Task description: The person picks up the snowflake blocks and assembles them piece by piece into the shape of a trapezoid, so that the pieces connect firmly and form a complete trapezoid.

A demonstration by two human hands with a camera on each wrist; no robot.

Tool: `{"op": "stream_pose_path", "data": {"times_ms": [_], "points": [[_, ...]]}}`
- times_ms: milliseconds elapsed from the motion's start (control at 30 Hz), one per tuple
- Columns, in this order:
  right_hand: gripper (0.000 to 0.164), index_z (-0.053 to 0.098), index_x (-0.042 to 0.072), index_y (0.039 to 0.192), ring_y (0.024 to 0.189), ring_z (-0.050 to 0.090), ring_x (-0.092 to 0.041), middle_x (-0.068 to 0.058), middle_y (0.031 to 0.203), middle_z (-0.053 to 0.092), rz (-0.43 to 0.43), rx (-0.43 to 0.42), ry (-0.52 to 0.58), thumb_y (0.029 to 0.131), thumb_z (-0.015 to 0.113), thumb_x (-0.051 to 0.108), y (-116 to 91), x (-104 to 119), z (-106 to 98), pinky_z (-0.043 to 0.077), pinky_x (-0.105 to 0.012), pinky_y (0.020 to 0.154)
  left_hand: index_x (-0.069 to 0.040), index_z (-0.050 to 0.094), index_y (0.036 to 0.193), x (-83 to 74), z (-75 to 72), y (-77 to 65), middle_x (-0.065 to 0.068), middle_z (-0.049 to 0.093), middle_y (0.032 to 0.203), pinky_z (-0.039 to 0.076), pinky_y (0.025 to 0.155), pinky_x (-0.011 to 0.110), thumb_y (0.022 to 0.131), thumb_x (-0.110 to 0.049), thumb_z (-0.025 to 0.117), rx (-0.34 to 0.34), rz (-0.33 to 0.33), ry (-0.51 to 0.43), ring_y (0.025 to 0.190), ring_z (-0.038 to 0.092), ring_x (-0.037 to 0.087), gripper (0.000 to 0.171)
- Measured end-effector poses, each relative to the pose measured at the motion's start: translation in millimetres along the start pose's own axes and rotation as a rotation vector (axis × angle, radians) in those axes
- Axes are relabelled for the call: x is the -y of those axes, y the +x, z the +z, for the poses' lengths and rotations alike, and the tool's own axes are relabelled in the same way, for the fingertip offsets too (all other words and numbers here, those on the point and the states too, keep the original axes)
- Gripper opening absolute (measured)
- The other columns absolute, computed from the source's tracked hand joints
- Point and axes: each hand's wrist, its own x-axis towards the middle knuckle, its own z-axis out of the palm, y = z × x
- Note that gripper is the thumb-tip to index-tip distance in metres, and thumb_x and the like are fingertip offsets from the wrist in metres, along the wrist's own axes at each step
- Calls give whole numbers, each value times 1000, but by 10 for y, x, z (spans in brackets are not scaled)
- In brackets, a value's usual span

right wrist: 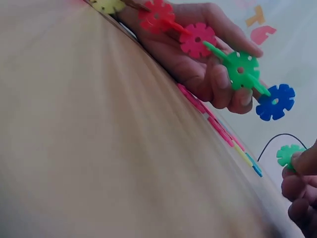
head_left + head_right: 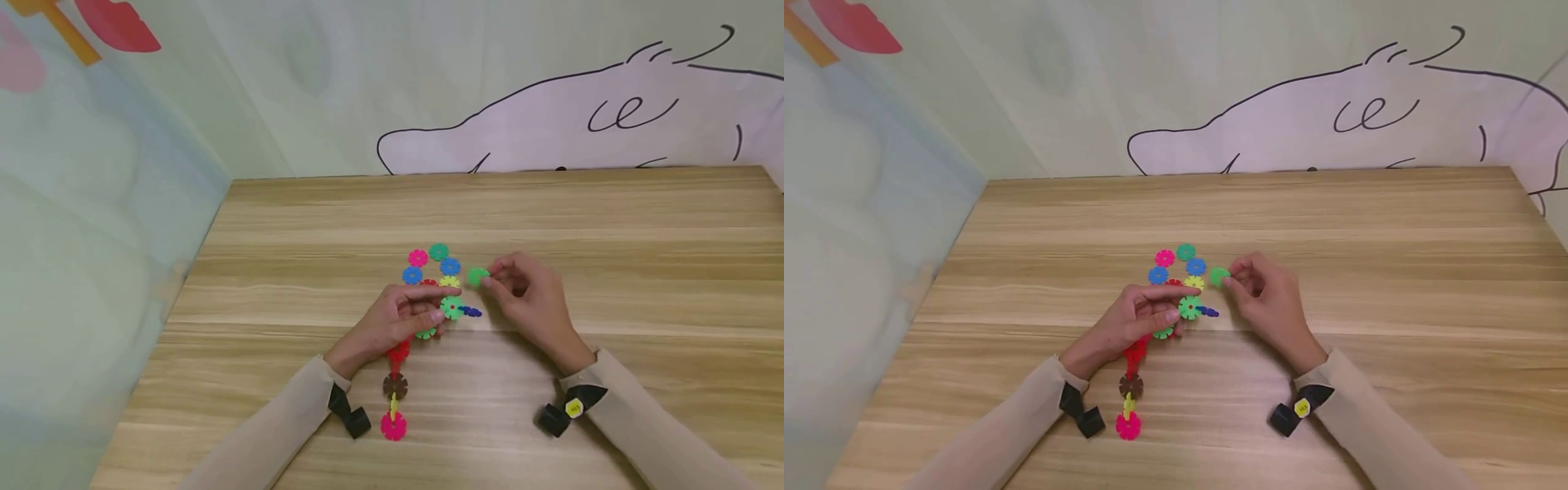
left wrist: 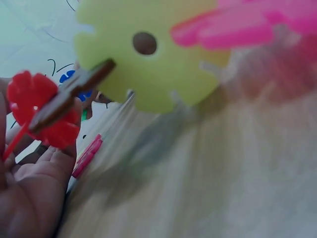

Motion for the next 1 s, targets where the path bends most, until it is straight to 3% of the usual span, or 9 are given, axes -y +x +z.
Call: {"op": "stream_pose_path", "data": {"times_ms": [200, 433, 633, 800, 1000], "points": [[23, 77, 0, 117, 64, 65, 2, -14, 85, 79, 49, 12, 79, 94, 79, -2, -152, 49, -58, 53, -14, 57, -7, 65, 145, 3, 3, 1, 14, 75, 100, 60, 81, 22, 105, -8, 64, -23, 1, -7, 85, 72, 13, 40], [17, 78, -2, 108, 52, 57, -8, -4, 75, 70, 139, 53, 236, 93, 74, -9, -230, 76, -142, 48, -22, 47, -7, 64, 145, 11, 7, 9, 9, 75, 98, 57, 78, 21, 105, -9, 64, -41, 5, -33, 85, 71, 12, 39], [16, 76, -6, 108, 49, 53, -14, -3, 71, 66, 132, 141, 378, 94, 69, -12, -227, 101, -180, 43, -30, 42, -7, 64, 145, 19, 4, 17, 4, 75, 91, 55, 78, 21, 106, -9, 64, -45, 16, -32, 83, 70, 11, 39], [17, 76, -7, 109, 48, 53, -13, -5, 69, 66, 138, 167, 386, 94, 69, -11, -214, 103, -180, 43, -30, 41, -7, 63, 145, 12, 8, 16, 2, 75, 91, 55, 78, 21, 106, -9, 64, -50, 15, -39, 83, 70, 11, 40], [17, 75, -7, 110, 50, 55, -10, -3, 68, 66, 167, 217, 385, 94, 70, -10, -198, 104, -171, 43, -28, 42, -8, 65, 144, -1, 12, 8, 8, 74, 107, 58, 79, 20, 104, -8, 66, -54, 10, -21, 87, 73, 10, 39]]}}
